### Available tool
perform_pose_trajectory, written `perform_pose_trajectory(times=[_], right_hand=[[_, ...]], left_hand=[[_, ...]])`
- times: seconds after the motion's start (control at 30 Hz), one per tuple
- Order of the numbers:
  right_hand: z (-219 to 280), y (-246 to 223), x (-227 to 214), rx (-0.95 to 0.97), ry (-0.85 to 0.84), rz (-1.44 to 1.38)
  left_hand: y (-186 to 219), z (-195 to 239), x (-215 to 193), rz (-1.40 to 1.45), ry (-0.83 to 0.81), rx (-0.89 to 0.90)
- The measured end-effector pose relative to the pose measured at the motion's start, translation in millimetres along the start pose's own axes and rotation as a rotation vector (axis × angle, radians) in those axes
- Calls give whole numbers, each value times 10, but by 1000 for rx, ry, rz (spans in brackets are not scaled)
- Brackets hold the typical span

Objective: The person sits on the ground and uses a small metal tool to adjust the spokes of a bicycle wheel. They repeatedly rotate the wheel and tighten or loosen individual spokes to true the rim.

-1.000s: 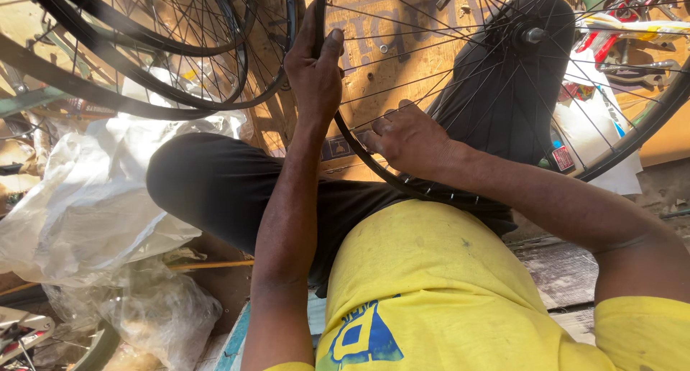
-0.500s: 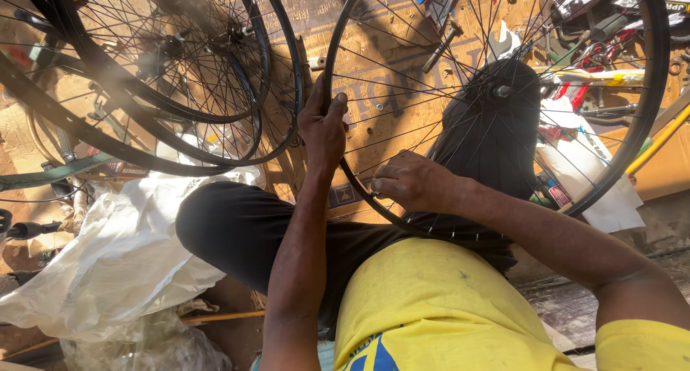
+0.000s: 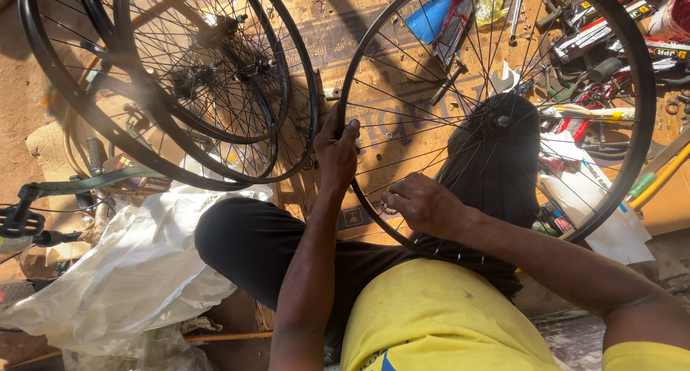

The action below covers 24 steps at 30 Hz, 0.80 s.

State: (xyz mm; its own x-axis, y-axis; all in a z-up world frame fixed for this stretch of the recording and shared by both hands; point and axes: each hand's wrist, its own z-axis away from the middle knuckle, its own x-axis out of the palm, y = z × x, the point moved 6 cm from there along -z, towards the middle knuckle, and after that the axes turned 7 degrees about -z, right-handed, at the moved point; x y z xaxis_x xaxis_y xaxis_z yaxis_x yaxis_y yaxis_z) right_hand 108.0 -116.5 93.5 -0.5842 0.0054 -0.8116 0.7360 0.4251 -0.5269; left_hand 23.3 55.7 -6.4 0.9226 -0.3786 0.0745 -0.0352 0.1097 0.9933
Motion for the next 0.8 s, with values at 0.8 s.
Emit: perform_pose_trajectory(times=[0.8], right_hand=[[-53, -13, 405, -62, -74, 229]], left_hand=[[-23, 35, -55, -71, 44, -36]])
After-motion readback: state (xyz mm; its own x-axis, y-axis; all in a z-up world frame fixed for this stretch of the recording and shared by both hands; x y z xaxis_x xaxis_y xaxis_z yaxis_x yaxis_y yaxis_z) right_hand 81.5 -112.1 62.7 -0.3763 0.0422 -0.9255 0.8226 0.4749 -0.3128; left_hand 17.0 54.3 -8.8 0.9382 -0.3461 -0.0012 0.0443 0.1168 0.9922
